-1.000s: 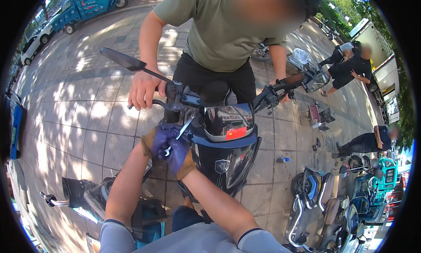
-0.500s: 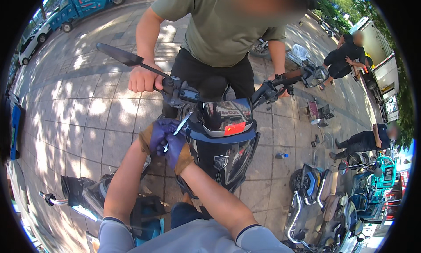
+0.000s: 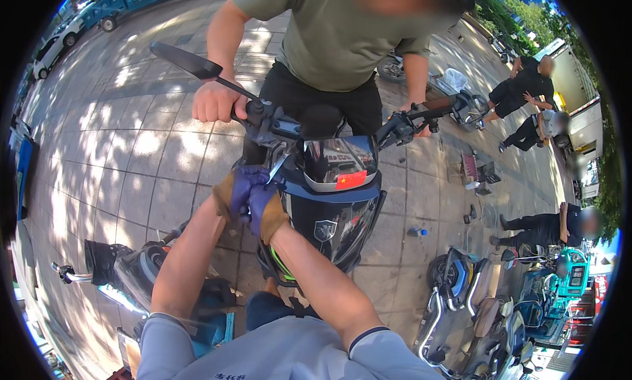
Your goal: The person uses a wrench to tighten bolts on the handlebars of a black and green electric scooter. The person works on the left and right sides of the handlebar assembly while another person stands nearby. The person then moves to the front wheel area to work on the brake assembly.
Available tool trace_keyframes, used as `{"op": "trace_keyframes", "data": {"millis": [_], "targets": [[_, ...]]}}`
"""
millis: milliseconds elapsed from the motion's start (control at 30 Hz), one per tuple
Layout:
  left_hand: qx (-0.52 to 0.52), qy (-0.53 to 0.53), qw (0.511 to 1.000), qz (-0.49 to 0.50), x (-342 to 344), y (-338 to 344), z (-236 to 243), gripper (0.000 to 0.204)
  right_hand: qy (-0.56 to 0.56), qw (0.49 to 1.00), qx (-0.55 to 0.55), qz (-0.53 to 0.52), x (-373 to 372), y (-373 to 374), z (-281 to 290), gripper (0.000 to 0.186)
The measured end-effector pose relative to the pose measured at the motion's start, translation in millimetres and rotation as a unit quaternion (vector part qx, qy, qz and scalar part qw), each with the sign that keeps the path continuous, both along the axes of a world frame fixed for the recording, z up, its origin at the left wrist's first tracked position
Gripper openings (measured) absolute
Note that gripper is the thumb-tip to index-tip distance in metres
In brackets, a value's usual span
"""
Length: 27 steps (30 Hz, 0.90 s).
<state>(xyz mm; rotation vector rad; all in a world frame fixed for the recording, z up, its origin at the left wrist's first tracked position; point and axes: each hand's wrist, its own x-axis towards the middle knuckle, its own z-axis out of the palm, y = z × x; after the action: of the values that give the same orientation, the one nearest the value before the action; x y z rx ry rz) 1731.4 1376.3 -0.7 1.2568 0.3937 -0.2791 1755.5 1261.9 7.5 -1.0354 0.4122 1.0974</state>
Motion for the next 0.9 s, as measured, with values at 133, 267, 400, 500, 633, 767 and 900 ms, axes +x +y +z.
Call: {"op": "trace_keyframes", "data": {"millis": [133, 267, 400, 500, 633, 767, 900], "targets": [[-0.023, 0.024, 0.999, 0.028, -2.1, -7.6, -6.2, 0.021, 0.002, 1.000, 0.015, 0.014, 0.1, -8.8, -2.7, 0.015], [-0.060, 0.072, 0.992, 0.084, -4.4, -20.6, -16.3, 0.020, 0.005, 0.999, 0.019, 0.025, 0.1, -18.9, 1.6, 0.018], [-0.031, 0.051, 0.993, 0.101, -6.4, -33.3, -25.5, 0.019, 0.028, 0.999, 0.018, 0.034, 1.2, -28.9, 4.1, 0.019], [-0.059, 0.066, 0.993, 0.072, -8.9, -29.3, -23.5, 0.021, 0.019, 0.998, 0.019, 0.058, 5.0, -33.5, 3.8, 0.017], [0.154, 0.000, 0.988, 0.035, -20.0, -20.4, -25.7, 0.022, 0.009, 0.997, 0.060, 0.054, -1.0, -24.7, -17.7, 0.013], [0.173, 0.083, 0.965, 0.179, -32.5, -17.9, 1.0, 0.028, 0.062, 0.982, 0.163, 0.066, 1.5, -16.7, -45.6, 0.014], [0.457, 0.019, 0.872, 0.174, -58.2, -49.8, -0.2, 0.038, -0.078, 0.980, 0.153, 0.098, 36.5, -26.8, -79.9, 0.024]]}}
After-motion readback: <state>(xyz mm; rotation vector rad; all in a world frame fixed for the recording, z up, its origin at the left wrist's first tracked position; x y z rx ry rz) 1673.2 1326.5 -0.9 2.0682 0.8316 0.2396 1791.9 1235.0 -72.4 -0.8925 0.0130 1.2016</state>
